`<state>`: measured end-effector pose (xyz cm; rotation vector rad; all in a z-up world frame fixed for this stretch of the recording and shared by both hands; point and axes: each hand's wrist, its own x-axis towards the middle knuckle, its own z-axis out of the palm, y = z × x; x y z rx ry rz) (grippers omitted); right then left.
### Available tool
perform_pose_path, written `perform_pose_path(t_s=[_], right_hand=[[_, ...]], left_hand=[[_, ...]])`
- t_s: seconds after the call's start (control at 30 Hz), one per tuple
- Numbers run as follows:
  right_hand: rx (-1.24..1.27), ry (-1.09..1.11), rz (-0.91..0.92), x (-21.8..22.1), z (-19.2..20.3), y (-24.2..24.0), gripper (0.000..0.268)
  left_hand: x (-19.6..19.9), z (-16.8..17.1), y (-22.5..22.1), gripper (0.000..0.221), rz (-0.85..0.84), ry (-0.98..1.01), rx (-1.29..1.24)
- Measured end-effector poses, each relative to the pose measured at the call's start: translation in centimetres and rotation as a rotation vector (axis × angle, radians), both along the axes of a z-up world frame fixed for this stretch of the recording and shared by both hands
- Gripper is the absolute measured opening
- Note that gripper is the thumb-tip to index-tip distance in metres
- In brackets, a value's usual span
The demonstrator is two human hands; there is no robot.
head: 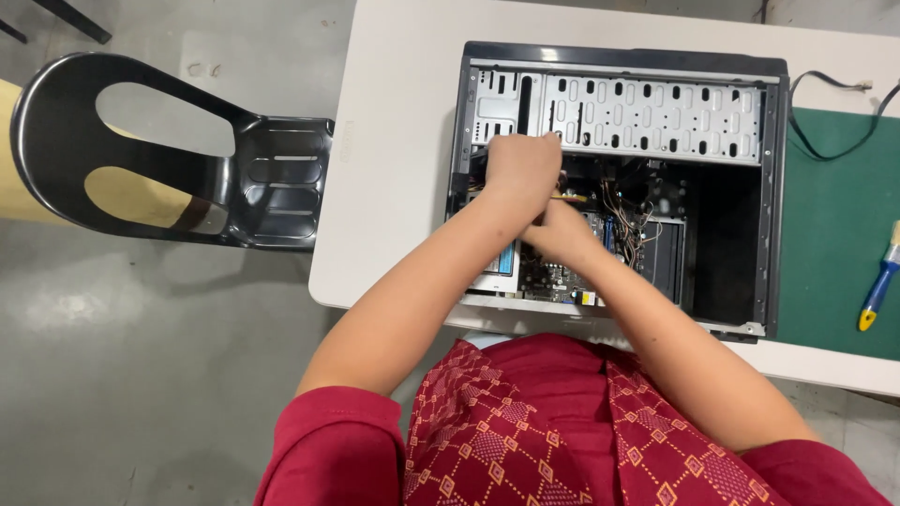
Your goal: Unscrewing a power supply unit from a computer case, cleaning the cables with a brush, and placing it back.
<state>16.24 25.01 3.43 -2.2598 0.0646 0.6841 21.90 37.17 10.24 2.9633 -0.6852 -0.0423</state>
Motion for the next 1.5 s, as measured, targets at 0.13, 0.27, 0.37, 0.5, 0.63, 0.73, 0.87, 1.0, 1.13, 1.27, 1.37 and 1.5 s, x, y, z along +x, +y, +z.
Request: perform_pose_path(t_s=[0.13, 0.27, 0.37, 0.5, 0.63, 0.73, 0.87, 1.0, 1.13, 1.27, 1.37, 1.5], right_hand=[[-0.088, -0.013, -0.16, 0.6, 4.6, -2.3, 0.06], [0.252, -0.242, -0.115, 0.8, 4.8, -2.4, 0.107], [0.445, -0.448, -0.12, 1.5, -1.4, -2.7, 0.1], [0.713, -0.485, -0.432, 2.6, -6.1, -3.3, 0.061], [0.715, -0.575, -0.355, 2.5, -3.1, -3.2, 0.077], [0.813, -0.519, -0.411, 2.2, -2.8, -2.8, 0.063], [0.511, -0.706, -0.168, 2.4, -2.8, -3.3, 0.052], [0.452, -0.482, -0.268, 1.9, -4.2, -5.6, 0.043], [0.762, 0.06, -0.819, 2.2, -0.1, -6.9, 0.059], [0.59, 0.073, -0.764, 2.3, -2.4, -7.7, 0.06], [0.597, 0.096, -0.756, 2.2, -1.8, -7.4, 0.054], [0.758, 0.163, -0.857, 2.3, -2.2, -7.4, 0.05]], left_hand=[[0.3, 0.5, 0.7, 0.007, 0.048, 0.089, 0.246], [-0.2, 1.8, 0.3, 0.005, 0.013, 0.205, -0.005], [0.2, 4.4, -0.3, 0.027, 0.006, 0.465, -0.217], [-0.4, 7.8, -0.5, 0.055, 0.085, 0.684, -0.419], [-2.5, 10.8, 1.0, 0.066, 0.139, 0.708, -0.492], [-3.5, 8.3, 1.3, 0.049, 0.056, 0.487, -0.407], [-4.3, 8.4, 2.1, 0.053, 0.01, 0.377, -0.398], [-5.0, 10.9, 4.9, 0.091, -0.046, 0.445, -0.656], [-6.4, 4.2, 6.5, 0.123, -0.021, 0.318, -0.253], [-7.3, 0.0, 5.8, 0.112, 0.079, 0.161, -0.051], [-6.6, -2.1, 5.5, 0.076, 0.111, 0.055, -0.092], [-5.7, -4.8, 5.9, 0.04, 0.09, -0.128, -0.331]])
